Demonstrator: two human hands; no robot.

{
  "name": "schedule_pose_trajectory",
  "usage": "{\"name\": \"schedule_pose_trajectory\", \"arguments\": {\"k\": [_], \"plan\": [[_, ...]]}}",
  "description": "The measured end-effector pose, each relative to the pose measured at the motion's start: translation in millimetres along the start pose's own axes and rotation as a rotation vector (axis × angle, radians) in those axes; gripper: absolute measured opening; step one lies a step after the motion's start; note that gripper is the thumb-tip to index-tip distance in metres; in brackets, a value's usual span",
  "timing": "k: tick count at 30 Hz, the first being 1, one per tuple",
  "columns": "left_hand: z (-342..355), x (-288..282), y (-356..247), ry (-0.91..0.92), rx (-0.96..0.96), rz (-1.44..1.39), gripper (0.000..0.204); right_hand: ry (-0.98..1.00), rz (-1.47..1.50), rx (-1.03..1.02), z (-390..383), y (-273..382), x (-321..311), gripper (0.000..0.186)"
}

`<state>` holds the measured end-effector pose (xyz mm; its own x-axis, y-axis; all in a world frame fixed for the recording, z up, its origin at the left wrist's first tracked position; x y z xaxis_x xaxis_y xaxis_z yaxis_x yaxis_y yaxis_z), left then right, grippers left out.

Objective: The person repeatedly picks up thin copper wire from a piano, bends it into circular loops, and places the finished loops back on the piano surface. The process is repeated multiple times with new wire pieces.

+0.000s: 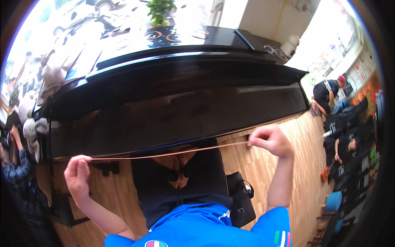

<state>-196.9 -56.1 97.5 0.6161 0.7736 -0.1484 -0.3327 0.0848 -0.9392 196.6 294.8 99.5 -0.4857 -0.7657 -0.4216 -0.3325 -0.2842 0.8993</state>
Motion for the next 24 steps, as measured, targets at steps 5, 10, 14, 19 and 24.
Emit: {"name": "schedule_pose_trajectory", "arguments": {"k": [5, 10, 14, 19, 24], "plan": [[-13, -66, 13, -0.168, 0.008, 0.001, 0.023, -0.139, -0.069, 0.096, -33, -17, -59, 0.006], [-43, -38, 42, 0.261, -0.27, 0.021, 0.019, -0.186, -0.083, -0.083, -30, 22, -78, 0.007], [-49, 15, 13, 0.674, -0.146, 0.29, 0.059, 0.022, -0.175, -0.224, -2, 73, -29, 0.007], [-32, 18, -39, 0.492, 0.154, 0.208, 0.051, 0.225, -0.239, -0.279, 40, 130, 65, 0.003], [-17, 107, -95, 0.277, 0.359, -0.028, 0.058, 0.342, -0.208, -0.407, 66, 174, 150, 0.008]]}}
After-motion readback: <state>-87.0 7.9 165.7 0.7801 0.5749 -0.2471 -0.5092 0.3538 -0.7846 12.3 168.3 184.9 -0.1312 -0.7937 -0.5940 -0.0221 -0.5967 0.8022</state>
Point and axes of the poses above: each hand's wrist, its own z-axis towards the middle knuckle, its own x-axis out of the palm, y = z × x, the point moved 9 cm from there along z, towards the middle knuckle, and after that the axes turned 3 degrees about -z, right-handed, at the moved point
